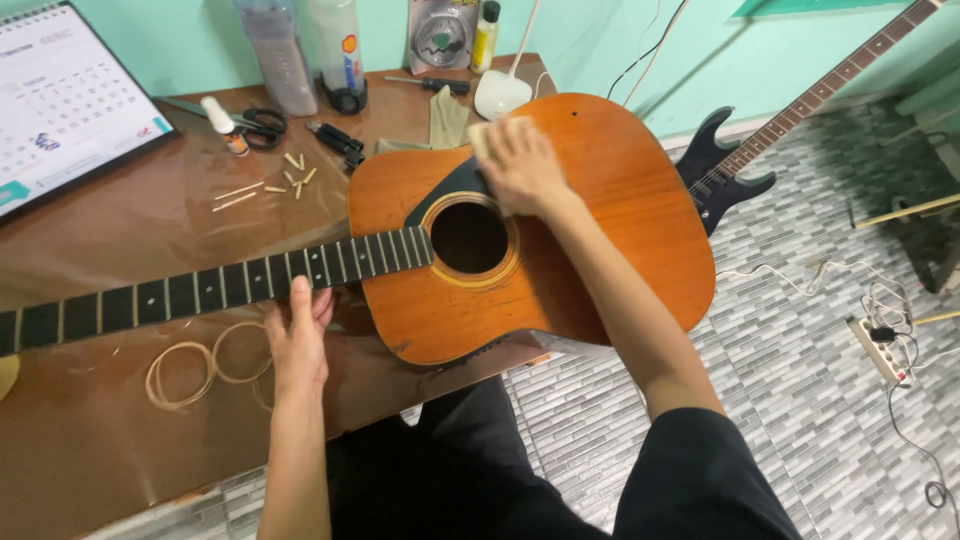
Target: Cleaning the body, neck, and headstock of an acoustic guitar using a cloth.
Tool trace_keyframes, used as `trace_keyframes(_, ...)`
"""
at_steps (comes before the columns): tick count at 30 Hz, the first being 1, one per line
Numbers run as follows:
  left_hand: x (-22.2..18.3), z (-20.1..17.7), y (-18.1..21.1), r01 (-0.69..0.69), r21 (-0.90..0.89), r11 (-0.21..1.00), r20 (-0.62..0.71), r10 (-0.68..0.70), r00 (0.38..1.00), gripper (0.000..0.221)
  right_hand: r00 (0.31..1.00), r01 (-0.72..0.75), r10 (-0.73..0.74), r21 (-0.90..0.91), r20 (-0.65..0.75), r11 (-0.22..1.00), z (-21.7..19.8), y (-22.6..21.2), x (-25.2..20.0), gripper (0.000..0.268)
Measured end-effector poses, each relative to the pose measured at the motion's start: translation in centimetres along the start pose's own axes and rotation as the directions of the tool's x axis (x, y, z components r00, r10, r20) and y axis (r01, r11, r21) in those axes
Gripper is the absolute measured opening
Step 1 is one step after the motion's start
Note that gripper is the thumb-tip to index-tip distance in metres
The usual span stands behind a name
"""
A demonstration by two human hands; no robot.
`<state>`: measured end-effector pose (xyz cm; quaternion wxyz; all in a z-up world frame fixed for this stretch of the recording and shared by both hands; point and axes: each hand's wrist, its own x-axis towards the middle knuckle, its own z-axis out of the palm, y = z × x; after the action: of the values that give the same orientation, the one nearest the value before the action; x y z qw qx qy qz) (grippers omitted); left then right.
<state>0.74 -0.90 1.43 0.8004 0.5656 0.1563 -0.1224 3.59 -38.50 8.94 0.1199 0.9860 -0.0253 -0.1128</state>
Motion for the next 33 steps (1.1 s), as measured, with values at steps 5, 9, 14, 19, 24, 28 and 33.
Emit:
trace_keyframes(5, -0.3, 0.3, 0.8, 0.062, 0.054, 0.997, -0.046, -0.060, 0.997, 0.108, 0.984, -0.142, 0.162, 0.240, -0.069, 0.960, 0.4, 6.4, 3.0, 0.068)
trace_keyframes(9, -0.2, 0.0, 0.1, 0.023, 0.017, 1.000, -0.034, -0.023, 0.999, 0.107, 0.916, -0.360, 0.386, 0.201, -0.110, 0.911, 4.4, 15.1, 2.1, 0.061)
trace_keyframes(14, 0.1, -0.2, 0.1, 0.035, 0.018, 0.999, -0.021, -0.035, 0.999, 0.105, 0.761, -0.615, 0.631, 0.481, 0.151, 0.625, 2.5, 14.7, -2.8, 0.073)
trace_keyframes(19, 0.4, -0.3, -0.1, 0.030, 0.035, 0.999, -0.030, -0.029, 0.999, 0.079, 0.959, -0.238, 0.269, 0.256, -0.094, 0.937, 0.8, 10.5, 1.1, 0.056)
trace_keyframes(24, 0.6, -0.6, -0.9, -0.092, 0.031, 0.995, 0.010, 0.091, 0.996, 0.066, 0.991, -0.080, 0.113, 0.383, -0.065, 0.920, 2.3, 11.0, -2.9, 0.059)
trace_keyframes(28, 4.0, -3.3, -6.6, -0.259, -0.117, 0.959, 0.005, 0.261, 0.965, 0.063, 0.975, -0.022, 0.079, 0.264, -0.206, 0.964, 5.1, 9.6, -12.1, 0.053)
trace_keyframes(33, 5.1, -4.6, -7.9, -0.258, -0.113, 0.960, 0.049, 0.265, 0.963, 0.056, 0.978, -0.167, 0.194, 0.279, -0.074, 0.946, 4.2, 5.4, -20.3, 0.057)
